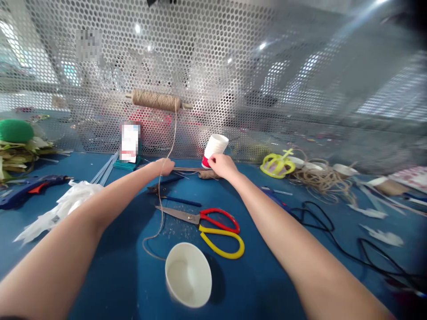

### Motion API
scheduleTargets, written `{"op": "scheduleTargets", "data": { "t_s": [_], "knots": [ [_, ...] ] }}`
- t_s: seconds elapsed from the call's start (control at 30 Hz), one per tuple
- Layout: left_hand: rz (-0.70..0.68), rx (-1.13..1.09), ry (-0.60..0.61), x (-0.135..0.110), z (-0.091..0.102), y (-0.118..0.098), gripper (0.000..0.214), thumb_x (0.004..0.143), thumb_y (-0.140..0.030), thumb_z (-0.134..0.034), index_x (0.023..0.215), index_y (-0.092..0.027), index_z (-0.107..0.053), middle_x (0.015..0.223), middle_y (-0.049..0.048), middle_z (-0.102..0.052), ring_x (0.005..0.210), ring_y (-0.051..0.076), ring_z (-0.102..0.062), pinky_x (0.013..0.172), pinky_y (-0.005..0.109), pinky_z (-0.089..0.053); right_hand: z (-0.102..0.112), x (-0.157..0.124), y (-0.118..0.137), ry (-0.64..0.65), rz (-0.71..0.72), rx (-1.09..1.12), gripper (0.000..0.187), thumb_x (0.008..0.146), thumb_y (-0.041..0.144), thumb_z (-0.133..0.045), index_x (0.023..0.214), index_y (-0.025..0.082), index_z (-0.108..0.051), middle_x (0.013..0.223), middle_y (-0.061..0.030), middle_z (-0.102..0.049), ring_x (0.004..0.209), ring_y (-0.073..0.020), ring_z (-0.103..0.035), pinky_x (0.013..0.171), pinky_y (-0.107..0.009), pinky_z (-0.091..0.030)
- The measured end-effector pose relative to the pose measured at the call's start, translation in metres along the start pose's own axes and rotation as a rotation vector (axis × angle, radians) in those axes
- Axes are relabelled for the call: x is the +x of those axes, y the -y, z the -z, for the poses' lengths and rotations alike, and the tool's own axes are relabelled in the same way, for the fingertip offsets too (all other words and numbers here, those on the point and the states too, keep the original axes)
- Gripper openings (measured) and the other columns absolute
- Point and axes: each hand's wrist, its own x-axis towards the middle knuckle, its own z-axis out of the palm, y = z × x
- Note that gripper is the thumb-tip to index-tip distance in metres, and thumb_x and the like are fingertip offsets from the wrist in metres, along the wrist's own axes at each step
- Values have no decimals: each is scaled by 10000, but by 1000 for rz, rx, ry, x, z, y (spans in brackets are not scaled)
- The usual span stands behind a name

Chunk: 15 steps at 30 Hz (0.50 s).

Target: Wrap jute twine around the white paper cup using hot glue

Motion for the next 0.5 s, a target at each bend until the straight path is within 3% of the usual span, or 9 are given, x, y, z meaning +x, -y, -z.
{"op": "scheduleTargets", "data": {
  "t_s": [0.13, 0.27, 0.4, 0.5],
  "knots": [
    [-10, -88, -18, -3, 11, 11, 234, 822, -258, -571, 1000, -113, -618, 961, 93, -659, 865, 202, -619, 723, 299, -480, 3, -19, 4, 13, 21, 189, 227, 849, 266, -473, 820, 150, -666, 819, -77, -712, 728, -174, -653, 606, -235, -463],
    [-30, -177, -66, -7, 24, 21, 265, 782, -340, -579, 915, -123, -655, 856, 70, -690, 777, 187, -618, 615, 227, -415, -10, -31, 22, 79, 58, 322, 279, 891, 253, -432, 796, 141, -669, 712, -52, -701, 611, -124, -640, 555, -208, -481],
    [-43, -259, -100, -13, 29, 26, 297, 743, -422, -595, 812, -138, -652, 735, 29, -668, 691, 159, -590, 550, 204, -368, -21, -28, 25, 17, 31, 294, 161, 829, 192, -521, 823, 149, -677, 853, -101, -684, 871, -208, -632, 747, -307, -491],
    [-54, -327, -120, -15, 25, 28, 327, 713, -474, -607, 705, -149, -630, 643, 3, -622, 629, 143, -562, 515, 200, -343, -23, -29, 13, -12, 40, 282, 100, 762, 173, -599, 797, 178, -692, 1016, -121, -638, 1095, -278, -520, 901, -372, -415]
  ]
}}
